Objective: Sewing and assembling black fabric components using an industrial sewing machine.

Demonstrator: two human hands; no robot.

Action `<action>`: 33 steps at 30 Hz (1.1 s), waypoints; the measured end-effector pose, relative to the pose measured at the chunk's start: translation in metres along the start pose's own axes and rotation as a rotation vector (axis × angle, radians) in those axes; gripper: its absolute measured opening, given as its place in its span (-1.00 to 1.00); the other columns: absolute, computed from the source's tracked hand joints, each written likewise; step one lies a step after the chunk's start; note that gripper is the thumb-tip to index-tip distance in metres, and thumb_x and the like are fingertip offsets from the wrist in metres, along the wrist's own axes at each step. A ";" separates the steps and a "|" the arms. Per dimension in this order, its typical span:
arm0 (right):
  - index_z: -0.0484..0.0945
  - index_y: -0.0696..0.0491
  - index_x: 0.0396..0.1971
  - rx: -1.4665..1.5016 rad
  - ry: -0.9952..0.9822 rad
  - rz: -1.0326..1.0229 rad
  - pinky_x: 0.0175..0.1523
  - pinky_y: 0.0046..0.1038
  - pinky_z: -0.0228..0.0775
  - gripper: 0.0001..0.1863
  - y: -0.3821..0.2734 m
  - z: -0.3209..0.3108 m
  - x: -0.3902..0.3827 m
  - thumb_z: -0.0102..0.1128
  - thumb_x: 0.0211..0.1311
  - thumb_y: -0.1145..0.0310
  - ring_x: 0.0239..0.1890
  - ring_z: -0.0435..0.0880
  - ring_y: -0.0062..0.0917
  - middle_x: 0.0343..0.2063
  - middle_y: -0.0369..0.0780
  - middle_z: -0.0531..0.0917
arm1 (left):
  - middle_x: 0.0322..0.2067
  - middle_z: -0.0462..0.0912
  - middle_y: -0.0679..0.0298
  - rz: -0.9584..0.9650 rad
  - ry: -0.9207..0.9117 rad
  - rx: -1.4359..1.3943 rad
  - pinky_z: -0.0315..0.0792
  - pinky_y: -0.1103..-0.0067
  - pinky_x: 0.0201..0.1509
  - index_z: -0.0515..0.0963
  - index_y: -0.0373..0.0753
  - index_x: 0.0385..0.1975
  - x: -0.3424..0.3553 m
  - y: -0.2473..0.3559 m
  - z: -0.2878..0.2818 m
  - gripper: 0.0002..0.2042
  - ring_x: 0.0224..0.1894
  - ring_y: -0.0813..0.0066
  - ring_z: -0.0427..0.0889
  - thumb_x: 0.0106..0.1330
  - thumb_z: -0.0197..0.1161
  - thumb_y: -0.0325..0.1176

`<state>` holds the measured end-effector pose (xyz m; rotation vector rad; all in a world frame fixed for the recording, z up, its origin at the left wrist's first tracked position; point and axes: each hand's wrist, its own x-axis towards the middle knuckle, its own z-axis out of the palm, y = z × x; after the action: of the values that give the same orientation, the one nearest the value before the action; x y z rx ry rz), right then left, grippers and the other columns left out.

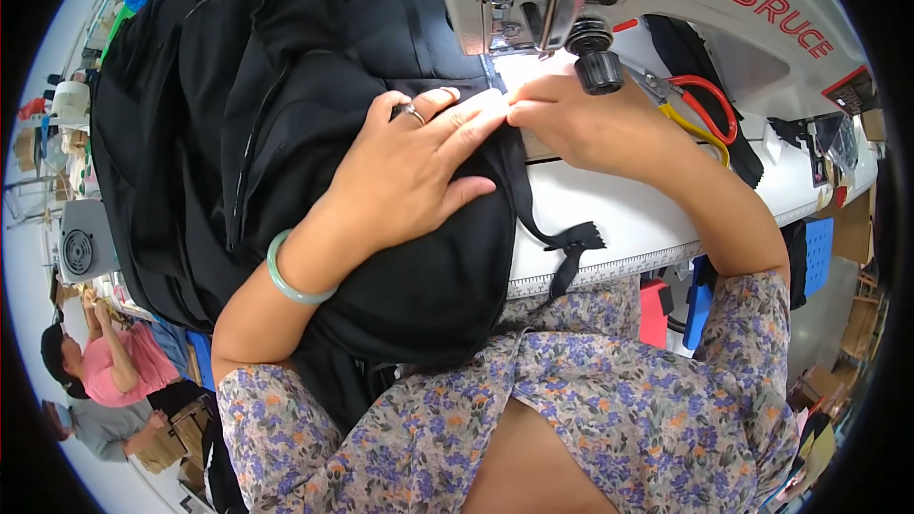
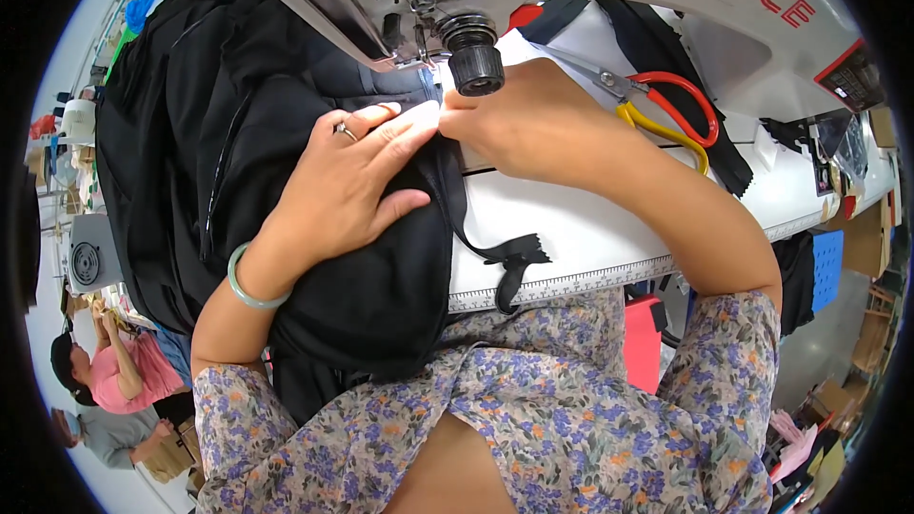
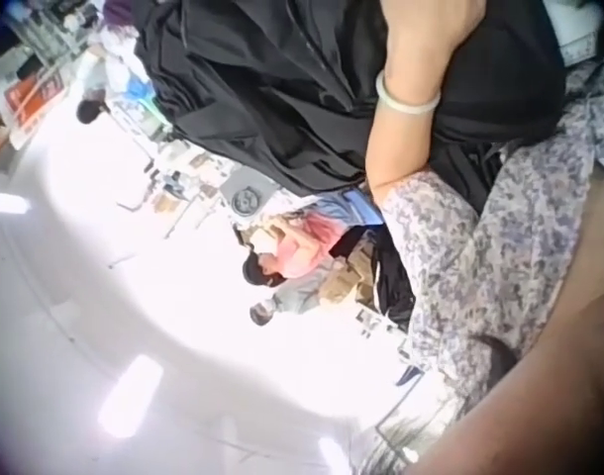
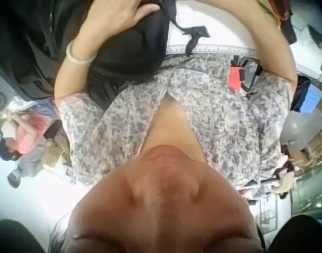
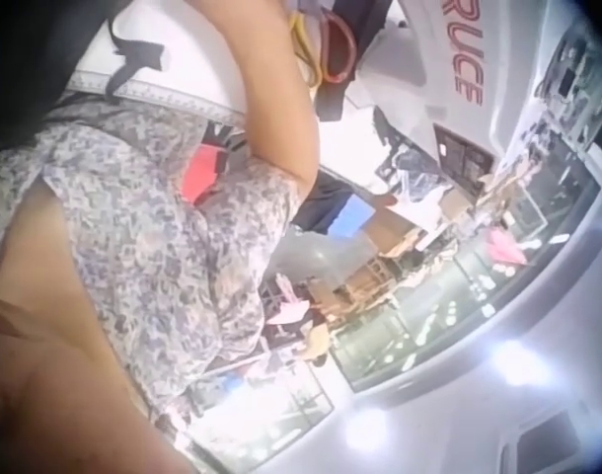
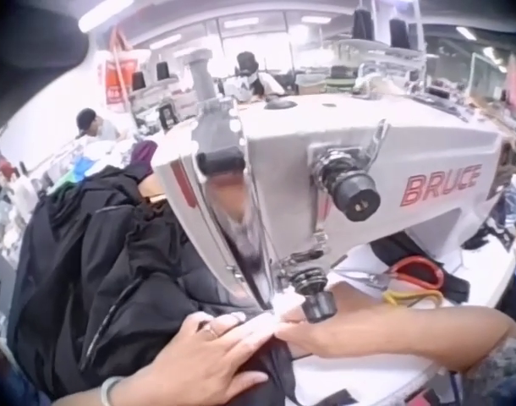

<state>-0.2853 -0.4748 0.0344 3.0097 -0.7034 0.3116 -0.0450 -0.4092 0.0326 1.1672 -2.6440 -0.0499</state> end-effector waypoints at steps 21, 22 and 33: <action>0.61 -0.10 -0.17 0.166 -0.056 0.045 -0.40 -0.49 0.53 -0.66 -0.003 -0.003 -0.008 0.20 0.03 0.57 0.00 0.54 -0.51 -0.06 -0.45 0.60 | 0.04 0.55 0.42 0.014 -0.013 0.056 0.29 0.46 -0.01 0.53 -0.13 0.07 0.002 0.005 -0.010 -0.50 -0.02 0.46 0.48 0.17 0.30 -0.03; 0.61 -0.10 -0.19 0.168 -0.051 0.041 -0.40 -0.49 0.54 -0.68 -0.003 -0.003 -0.008 0.20 0.03 0.57 0.01 0.54 -0.49 -0.05 -0.44 0.59 | 0.04 0.55 0.42 0.014 -0.011 0.053 0.29 0.46 -0.01 0.53 -0.13 0.07 0.004 0.005 -0.010 -0.50 -0.02 0.46 0.48 0.17 0.30 -0.03; 0.59 -0.07 -0.29 0.157 -0.044 0.092 0.03 -0.36 0.49 -0.82 -0.003 -0.003 0.005 0.22 0.08 0.48 0.03 0.52 -0.37 -0.03 -0.38 0.58 | 0.05 0.57 0.24 -0.197 0.130 0.100 0.60 0.37 -0.21 0.54 -0.26 0.02 0.024 -0.008 0.008 -0.38 -0.20 0.15 0.61 0.17 0.23 0.17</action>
<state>-0.2800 -0.4747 0.0386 3.1464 -0.8630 0.3189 -0.0565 -0.4333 0.0292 1.4099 -2.4361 0.1197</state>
